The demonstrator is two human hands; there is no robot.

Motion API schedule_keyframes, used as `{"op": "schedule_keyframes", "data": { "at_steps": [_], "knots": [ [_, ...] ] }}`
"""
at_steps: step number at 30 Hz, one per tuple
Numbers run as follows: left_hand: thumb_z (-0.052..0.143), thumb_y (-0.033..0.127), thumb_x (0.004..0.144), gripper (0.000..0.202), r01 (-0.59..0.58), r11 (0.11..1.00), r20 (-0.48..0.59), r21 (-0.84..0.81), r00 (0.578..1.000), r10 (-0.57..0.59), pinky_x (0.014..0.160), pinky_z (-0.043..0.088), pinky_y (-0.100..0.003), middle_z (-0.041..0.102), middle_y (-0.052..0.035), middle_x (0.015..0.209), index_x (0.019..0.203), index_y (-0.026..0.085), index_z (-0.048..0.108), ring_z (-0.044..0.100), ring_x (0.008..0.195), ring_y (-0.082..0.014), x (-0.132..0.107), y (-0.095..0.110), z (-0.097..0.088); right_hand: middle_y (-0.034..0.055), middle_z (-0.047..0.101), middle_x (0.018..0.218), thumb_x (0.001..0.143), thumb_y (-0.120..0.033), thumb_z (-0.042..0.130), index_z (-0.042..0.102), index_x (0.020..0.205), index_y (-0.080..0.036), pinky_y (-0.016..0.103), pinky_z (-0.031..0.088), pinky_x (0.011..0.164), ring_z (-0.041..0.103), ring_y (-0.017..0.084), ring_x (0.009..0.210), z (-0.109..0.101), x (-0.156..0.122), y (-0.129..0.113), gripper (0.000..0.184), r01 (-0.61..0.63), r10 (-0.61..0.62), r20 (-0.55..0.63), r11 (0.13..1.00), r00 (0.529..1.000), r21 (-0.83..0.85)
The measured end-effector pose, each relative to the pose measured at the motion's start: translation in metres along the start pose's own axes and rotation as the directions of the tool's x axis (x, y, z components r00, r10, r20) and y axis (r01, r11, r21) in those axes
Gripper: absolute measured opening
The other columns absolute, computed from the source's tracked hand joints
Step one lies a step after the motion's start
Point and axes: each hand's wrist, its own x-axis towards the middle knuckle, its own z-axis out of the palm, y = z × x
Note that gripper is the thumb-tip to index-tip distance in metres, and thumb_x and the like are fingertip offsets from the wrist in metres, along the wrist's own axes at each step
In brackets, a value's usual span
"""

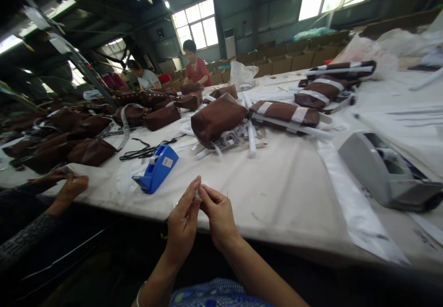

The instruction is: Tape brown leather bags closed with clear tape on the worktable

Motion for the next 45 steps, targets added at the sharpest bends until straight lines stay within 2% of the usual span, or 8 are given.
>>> {"op": "schedule_keyframes", "data": {
  "at_steps": [5,9,17,23,27,32,39,45],
  "knots": [
    [0.071,0.039,0.086,0.032,0.206,0.972,-0.135,-0.116,0.966,-0.221,0.106,0.048,-0.038,0.071,-0.0066,0.123,0.115,0.026,0.074,0.066,0.114,-0.0250,0.010,-0.014,-0.007,0.0056,0.073,0.116,0.089,-0.043,0.070,0.064,0.132,-0.024,0.044,0.059,0.089,0.072,0.024,0.096,-0.007,-0.004,-0.003,0.048,0.064,-0.030,0.136,0.965,0.990,-0.256],
    [0.078,0.040,0.080,0.031,0.257,0.877,-0.253,-0.406,0.890,-0.378,0.098,0.052,-0.038,0.076,-0.0075,0.103,0.101,0.019,0.075,0.070,0.100,-0.0213,0.026,-0.025,-0.019,0.0048,0.076,0.108,0.091,-0.035,0.067,0.071,0.121,-0.029,0.044,0.056,0.096,0.072,0.025,0.097,-0.012,-0.005,-0.007,0.031,0.347,-0.287,0.197,0.720,0.937,-0.602],
    [0.069,0.047,0.086,0.041,0.409,0.597,0.027,-0.691,0.839,-0.543,0.100,0.051,-0.036,0.071,-0.0127,0.120,0.114,0.017,0.071,0.066,0.115,-0.0243,0.011,-0.011,0.005,0.0056,0.068,0.113,0.086,-0.029,0.073,0.073,0.117,-0.034,0.037,0.057,0.090,0.067,0.023,0.099,-0.017,0.007,-0.002,0.031,0.603,-0.523,0.350,0.461,0.777,-0.651],
    [0.055,0.049,0.096,0.059,0.470,0.507,0.209,-0.722,0.847,-0.488,0.111,0.042,-0.041,0.070,-0.0100,0.125,0.151,0.031,0.039,0.058,0.128,-0.0225,-0.010,0.007,0.004,0.0035,0.074,0.092,0.087,-0.041,0.072,0.075,0.110,-0.024,0.037,0.060,0.080,0.070,0.019,0.077,-0.036,0.025,-0.019,0.028,0.278,-0.330,-0.024,0.830,0.944,-0.484],
    [0.060,0.049,0.093,0.051,0.452,0.526,0.109,-0.720,0.823,-0.558,0.080,0.056,-0.028,0.073,-0.0107,0.110,0.136,0.021,0.057,0.069,0.098,-0.0191,-0.004,0.009,-0.004,0.0044,0.074,0.094,0.078,-0.045,0.081,0.071,0.105,-0.020,0.035,0.061,0.080,0.071,0.018,0.080,-0.037,0.031,-0.025,0.038,0.188,-0.209,-0.213,0.975,0.954,-0.116],
    [0.069,0.049,0.086,0.043,0.481,0.422,0.190,-0.769,0.802,-0.567,0.058,0.049,-0.016,0.067,-0.0034,0.089,0.112,0.015,0.070,0.059,0.069,-0.0074,0.005,0.006,0.001,0.0075,0.072,0.115,0.083,-0.042,0.076,0.070,0.103,-0.022,0.041,0.056,0.096,0.069,0.023,0.102,-0.023,0.016,-0.022,0.029,0.191,-0.196,-0.034,0.975,0.980,-0.115],
    [0.082,0.047,0.073,0.045,0.411,0.774,-0.074,-0.482,0.861,-0.503,0.076,0.055,-0.023,0.067,-0.0036,0.113,0.108,0.024,0.065,0.065,0.100,-0.0170,0.001,-0.003,-0.001,0.0060,0.073,0.117,0.089,-0.040,0.071,0.077,0.099,-0.025,0.046,0.045,0.110,0.064,0.028,0.118,-0.014,0.003,-0.022,0.019,0.317,-0.232,0.236,0.839,0.944,-0.442],
    [0.094,0.046,0.045,0.073,0.541,0.732,-0.055,-0.414,0.788,-0.613,0.068,0.062,-0.044,0.074,-0.0078,0.092,0.110,0.027,0.068,0.071,0.089,-0.0349,-0.015,-0.003,-0.036,0.0040,0.078,0.086,0.097,-0.049,0.057,0.070,0.120,-0.025,0.047,0.047,0.104,0.070,0.026,0.103,-0.013,0.004,-0.019,0.035,0.303,-0.197,0.296,0.875,0.935,-0.377]
  ]
}}
